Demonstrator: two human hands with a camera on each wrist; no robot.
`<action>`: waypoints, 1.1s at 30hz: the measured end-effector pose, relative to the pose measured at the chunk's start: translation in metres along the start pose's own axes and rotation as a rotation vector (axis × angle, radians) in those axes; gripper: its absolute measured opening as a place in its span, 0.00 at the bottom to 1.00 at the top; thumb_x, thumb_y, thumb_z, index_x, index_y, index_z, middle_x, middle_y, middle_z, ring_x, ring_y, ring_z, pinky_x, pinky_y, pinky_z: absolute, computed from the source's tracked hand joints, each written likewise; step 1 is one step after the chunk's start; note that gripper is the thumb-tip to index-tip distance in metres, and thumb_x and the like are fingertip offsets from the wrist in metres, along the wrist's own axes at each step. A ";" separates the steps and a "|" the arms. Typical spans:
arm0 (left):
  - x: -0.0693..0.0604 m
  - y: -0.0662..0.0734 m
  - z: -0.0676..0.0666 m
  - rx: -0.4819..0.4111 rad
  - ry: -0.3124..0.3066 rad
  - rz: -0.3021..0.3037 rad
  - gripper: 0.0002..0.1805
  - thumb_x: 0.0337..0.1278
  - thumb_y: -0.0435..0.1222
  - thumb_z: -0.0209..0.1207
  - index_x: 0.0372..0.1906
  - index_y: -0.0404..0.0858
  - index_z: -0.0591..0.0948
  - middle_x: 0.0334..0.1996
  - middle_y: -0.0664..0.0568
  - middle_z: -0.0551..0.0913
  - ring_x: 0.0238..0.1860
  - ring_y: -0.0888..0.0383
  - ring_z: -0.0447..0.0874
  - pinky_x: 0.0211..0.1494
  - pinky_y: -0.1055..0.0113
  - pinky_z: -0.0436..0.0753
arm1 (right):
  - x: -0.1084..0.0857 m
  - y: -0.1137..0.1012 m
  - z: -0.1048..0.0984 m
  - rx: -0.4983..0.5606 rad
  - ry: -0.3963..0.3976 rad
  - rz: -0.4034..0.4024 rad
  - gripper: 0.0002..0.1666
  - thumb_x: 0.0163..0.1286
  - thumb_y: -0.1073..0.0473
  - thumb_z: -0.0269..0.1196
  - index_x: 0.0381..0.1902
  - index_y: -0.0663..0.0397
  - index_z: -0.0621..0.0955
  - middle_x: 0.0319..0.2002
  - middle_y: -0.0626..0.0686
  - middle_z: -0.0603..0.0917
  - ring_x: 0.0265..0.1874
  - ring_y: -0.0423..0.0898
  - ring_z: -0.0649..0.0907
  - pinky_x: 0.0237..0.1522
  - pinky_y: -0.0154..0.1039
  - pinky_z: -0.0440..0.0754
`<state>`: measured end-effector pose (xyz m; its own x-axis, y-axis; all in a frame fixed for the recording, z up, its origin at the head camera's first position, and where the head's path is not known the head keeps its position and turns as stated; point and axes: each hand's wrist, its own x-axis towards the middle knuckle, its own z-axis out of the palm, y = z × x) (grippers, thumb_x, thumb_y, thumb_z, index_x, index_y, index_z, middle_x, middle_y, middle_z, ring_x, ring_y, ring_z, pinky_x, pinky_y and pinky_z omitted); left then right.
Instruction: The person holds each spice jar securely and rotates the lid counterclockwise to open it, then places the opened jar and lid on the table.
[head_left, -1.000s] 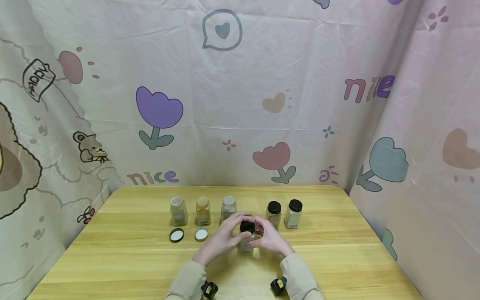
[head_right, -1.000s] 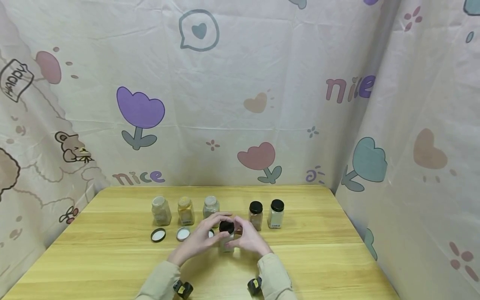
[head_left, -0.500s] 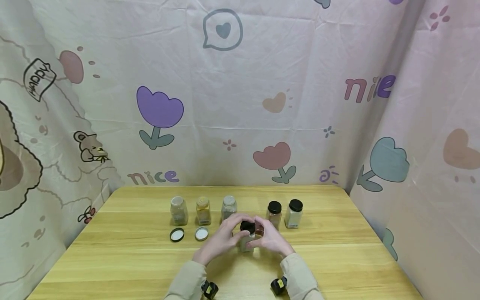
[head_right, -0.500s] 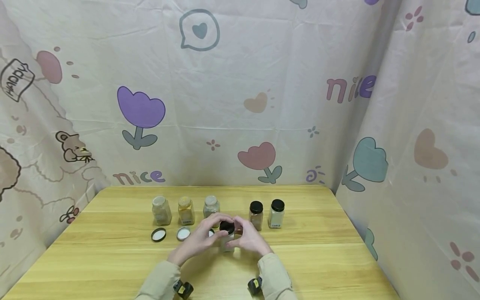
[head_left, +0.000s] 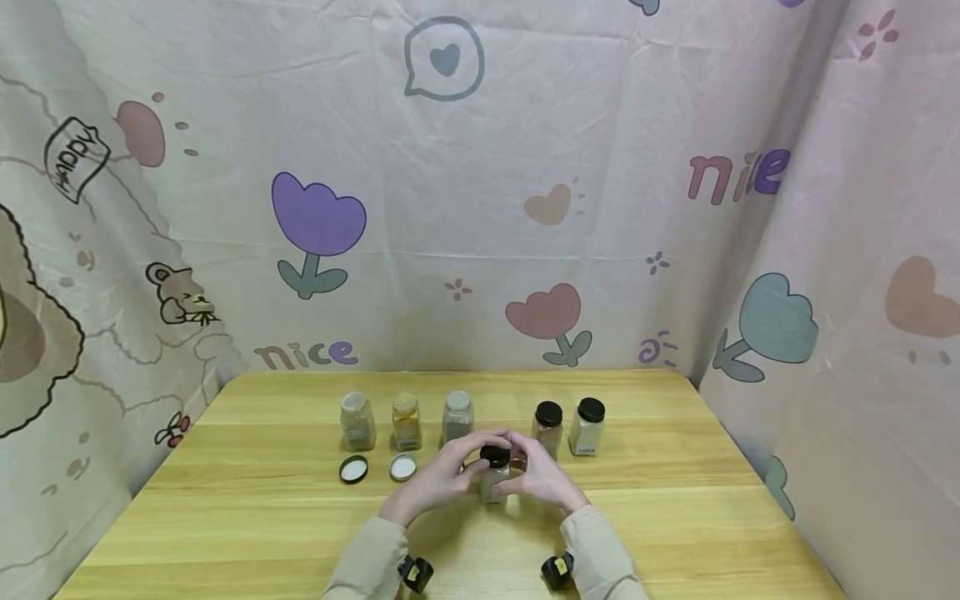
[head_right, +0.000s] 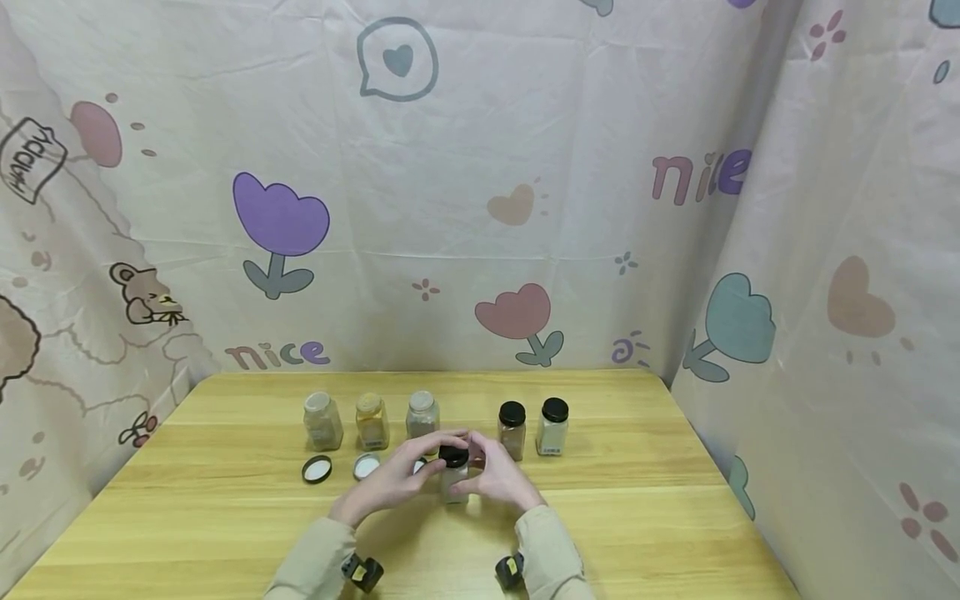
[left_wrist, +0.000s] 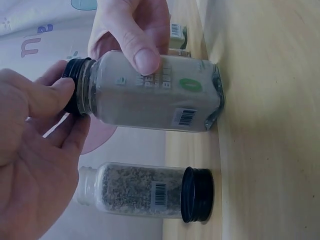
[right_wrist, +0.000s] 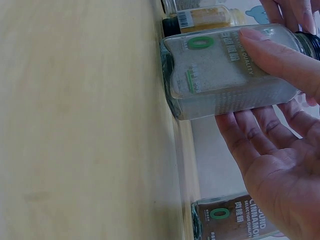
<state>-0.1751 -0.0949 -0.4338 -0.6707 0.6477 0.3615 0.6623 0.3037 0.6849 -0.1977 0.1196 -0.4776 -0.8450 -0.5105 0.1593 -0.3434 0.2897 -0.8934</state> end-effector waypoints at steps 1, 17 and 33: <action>0.001 -0.001 0.000 0.008 0.003 0.008 0.20 0.67 0.23 0.54 0.61 0.36 0.77 0.70 0.41 0.74 0.71 0.42 0.72 0.75 0.50 0.73 | 0.000 0.000 0.000 -0.003 0.002 0.000 0.37 0.55 0.61 0.77 0.61 0.57 0.74 0.56 0.57 0.82 0.55 0.48 0.83 0.60 0.28 0.79; 0.001 0.000 0.000 0.040 0.014 0.014 0.22 0.67 0.29 0.59 0.65 0.38 0.75 0.71 0.40 0.72 0.72 0.41 0.70 0.74 0.44 0.73 | 0.000 -0.001 0.000 0.004 0.005 0.021 0.43 0.55 0.62 0.77 0.67 0.61 0.71 0.58 0.59 0.83 0.58 0.54 0.83 0.63 0.34 0.81; 0.006 -0.003 0.012 0.224 0.142 0.027 0.18 0.64 0.38 0.62 0.58 0.39 0.80 0.56 0.47 0.78 0.59 0.50 0.75 0.64 0.53 0.82 | 0.001 0.000 -0.001 -0.031 0.002 -0.007 0.38 0.54 0.60 0.78 0.61 0.55 0.75 0.57 0.56 0.82 0.56 0.46 0.83 0.63 0.35 0.81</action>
<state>-0.1771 -0.0838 -0.4410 -0.6818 0.5577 0.4734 0.7271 0.4454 0.5224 -0.1985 0.1198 -0.4775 -0.8433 -0.5112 0.1660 -0.3617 0.3111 -0.8789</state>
